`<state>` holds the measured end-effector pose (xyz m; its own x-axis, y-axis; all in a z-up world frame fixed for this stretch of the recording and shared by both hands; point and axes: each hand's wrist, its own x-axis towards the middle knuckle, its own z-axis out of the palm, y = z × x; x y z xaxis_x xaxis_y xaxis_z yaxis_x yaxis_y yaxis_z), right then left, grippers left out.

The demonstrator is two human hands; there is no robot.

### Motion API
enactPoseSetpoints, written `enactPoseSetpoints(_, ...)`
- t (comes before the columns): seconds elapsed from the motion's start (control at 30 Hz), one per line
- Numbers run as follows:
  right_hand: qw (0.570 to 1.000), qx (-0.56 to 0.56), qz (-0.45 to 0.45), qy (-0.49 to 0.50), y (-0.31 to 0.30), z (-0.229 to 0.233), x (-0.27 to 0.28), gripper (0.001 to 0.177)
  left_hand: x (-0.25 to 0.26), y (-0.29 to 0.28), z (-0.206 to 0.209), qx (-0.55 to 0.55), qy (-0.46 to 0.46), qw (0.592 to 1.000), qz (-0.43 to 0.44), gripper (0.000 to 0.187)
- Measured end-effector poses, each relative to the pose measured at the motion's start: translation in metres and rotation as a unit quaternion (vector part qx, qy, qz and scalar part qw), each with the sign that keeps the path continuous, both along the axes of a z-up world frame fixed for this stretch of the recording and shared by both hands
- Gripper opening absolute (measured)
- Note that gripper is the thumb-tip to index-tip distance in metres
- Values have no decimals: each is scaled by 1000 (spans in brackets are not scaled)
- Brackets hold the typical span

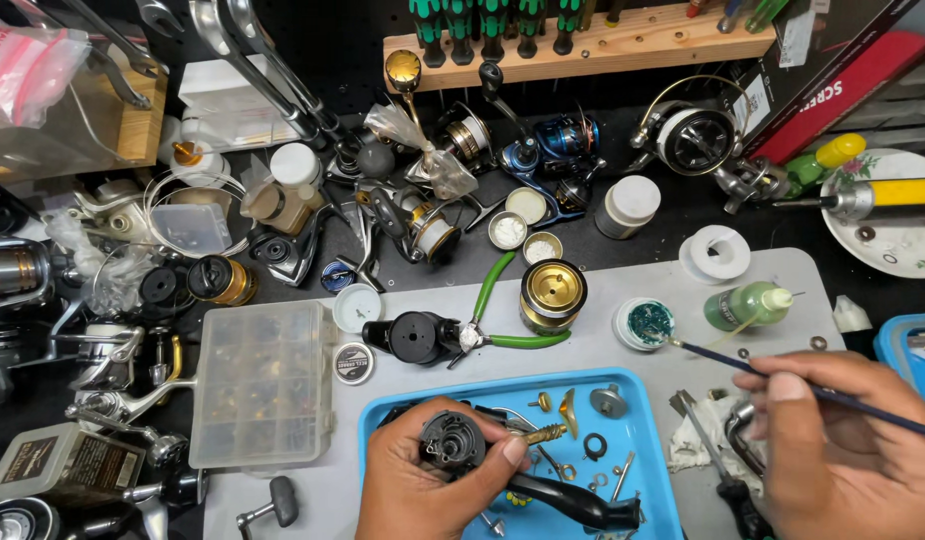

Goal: The person assembles a fishing reel by inserting small metal parts into the reel body, tightening screws with a screwdriver, and applying grease to internal components using a brush. The person handles various small parts and tools on a cluttered workbench.

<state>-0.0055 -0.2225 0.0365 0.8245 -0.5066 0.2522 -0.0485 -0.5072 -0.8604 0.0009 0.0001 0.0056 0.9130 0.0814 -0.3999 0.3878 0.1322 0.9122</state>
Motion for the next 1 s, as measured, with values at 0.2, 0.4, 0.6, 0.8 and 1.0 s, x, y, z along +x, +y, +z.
enactPoseSetpoints(0.2, 963, 34, 263, -51, -47, -14, -14, 18, 0, 0, -1, 9, 25, 1000, 5, 16)
enactPoseSetpoints(0.4, 952, -61, 297, -44, -34, 5, -11, 17, 0, -1, 2, -17, 16, 1000, 1, 14)
enactPoseSetpoints(0.6, 941, -126, 314, -26, -38, 6, -13, 20, 1, -1, 1, -33, 23, 999, 9, 15)
enactPoseSetpoints(0.8, 842, -147, 519, 10, -91, -21, -10, 29, 4, -1, 2, -39, 50, 998, 13, 16)
enactPoseSetpoints(1.0, 844, -170, 508, 9, -88, -28, -11, 30, 4, -2, 5, -63, 83, 994, 28, 17)
